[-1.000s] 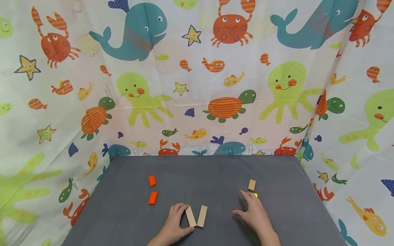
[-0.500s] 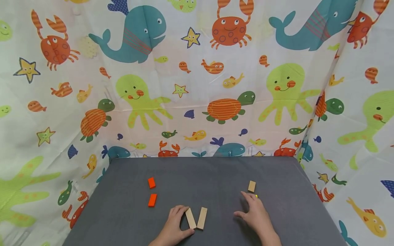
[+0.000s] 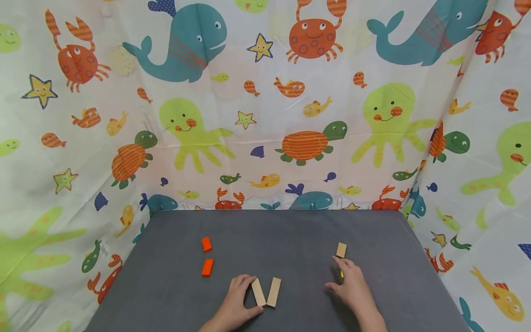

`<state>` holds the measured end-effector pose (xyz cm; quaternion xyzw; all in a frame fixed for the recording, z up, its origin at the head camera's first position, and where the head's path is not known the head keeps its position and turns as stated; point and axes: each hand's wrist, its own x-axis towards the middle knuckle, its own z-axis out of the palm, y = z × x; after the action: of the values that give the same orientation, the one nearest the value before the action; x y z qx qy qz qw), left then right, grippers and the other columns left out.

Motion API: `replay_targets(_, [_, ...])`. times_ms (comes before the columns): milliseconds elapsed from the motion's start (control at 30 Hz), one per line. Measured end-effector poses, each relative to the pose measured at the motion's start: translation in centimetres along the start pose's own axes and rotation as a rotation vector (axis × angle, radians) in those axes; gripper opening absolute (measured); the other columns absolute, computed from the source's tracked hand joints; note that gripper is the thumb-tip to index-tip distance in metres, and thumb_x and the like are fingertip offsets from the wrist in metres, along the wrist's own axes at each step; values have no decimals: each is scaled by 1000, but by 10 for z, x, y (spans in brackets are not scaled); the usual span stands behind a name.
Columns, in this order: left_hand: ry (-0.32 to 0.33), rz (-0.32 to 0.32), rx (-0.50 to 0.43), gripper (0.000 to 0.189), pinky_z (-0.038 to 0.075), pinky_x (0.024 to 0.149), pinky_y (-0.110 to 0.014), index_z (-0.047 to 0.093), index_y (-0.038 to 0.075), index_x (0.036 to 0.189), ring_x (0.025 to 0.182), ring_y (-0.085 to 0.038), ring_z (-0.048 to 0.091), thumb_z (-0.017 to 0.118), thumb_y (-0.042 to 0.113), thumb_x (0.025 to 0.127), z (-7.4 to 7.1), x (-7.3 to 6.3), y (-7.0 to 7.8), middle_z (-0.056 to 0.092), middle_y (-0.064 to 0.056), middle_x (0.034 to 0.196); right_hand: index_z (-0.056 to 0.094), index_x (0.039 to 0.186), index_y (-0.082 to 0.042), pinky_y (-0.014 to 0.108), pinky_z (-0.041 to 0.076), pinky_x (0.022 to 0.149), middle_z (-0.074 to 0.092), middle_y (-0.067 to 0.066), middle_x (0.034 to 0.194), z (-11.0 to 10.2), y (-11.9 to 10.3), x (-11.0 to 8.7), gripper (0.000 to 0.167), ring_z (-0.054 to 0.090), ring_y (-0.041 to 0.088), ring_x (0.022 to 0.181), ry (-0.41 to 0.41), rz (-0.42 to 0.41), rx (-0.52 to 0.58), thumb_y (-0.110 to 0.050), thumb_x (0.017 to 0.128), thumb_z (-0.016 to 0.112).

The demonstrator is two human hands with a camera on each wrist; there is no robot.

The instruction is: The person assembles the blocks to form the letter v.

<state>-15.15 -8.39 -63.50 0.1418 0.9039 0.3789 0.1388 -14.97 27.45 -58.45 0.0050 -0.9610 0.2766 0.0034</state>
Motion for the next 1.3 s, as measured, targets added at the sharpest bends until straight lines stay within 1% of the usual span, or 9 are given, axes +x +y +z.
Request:
replay_targets(133, [15,7,16,79,45,99,-54,53,11,142,124,-28,41,84,45,77,-1,0,1,49,-6,136,57,139,1,66,44,97,58,29,129,0,8,-1,77,55,52,118,60,-62,-10,-9,70,90])
replay_targets(233, [14,10,20,79,45,98,-54,53,12,142,123,-28,42,85,45,77,-2,-1,1,49,-6,136,56,139,1,67,43,97,57,31,132,0,13,-2,75,54,55,119,65,-53,-18,-3,71,87])
replay_targets(367, [13,5,19,79,45,98,-55,54,11,141,123,-29,42,85,44,77,-2,-1,2,49,-6,135,55,139,4,69,40,100,53,33,137,-2,15,-2,72,50,57,123,27,-9,-26,-2,73,83])
replay_targets(467, [16,4,16,79,45,98,-55,54,10,141,123,-29,42,86,43,77,-3,-2,4,49,-6,135,54,139,5,69,39,102,52,34,139,-4,14,-2,71,49,57,125,9,4,-25,-2,74,82])
replay_targets(600, [21,7,12,79,45,99,-55,53,10,141,123,-28,41,85,42,77,-3,-4,4,49,-6,135,53,139,6,69,39,102,51,34,141,-4,14,-2,70,49,57,126,-3,13,-26,-1,75,81])
replay_targets(833, [19,16,20,79,45,98,-55,53,11,142,122,-29,42,85,43,77,-2,-2,3,49,-7,136,52,141,5,69,37,103,48,35,143,0,16,0,69,46,58,128,-49,69,-43,-2,78,80])
replay_targets(1167, [25,15,11,78,45,99,-54,53,12,142,123,-28,41,85,44,77,-1,-2,1,49,-6,136,50,142,6,68,38,104,48,36,141,0,13,-1,71,46,57,128,-40,73,-42,1,78,80])
replay_targets(1300, [27,20,18,78,45,99,-54,53,13,142,123,-28,42,84,44,78,-2,-3,2,49,-6,136,50,142,6,68,38,103,46,35,142,0,11,-2,70,45,57,129,-35,90,-32,1,78,79])
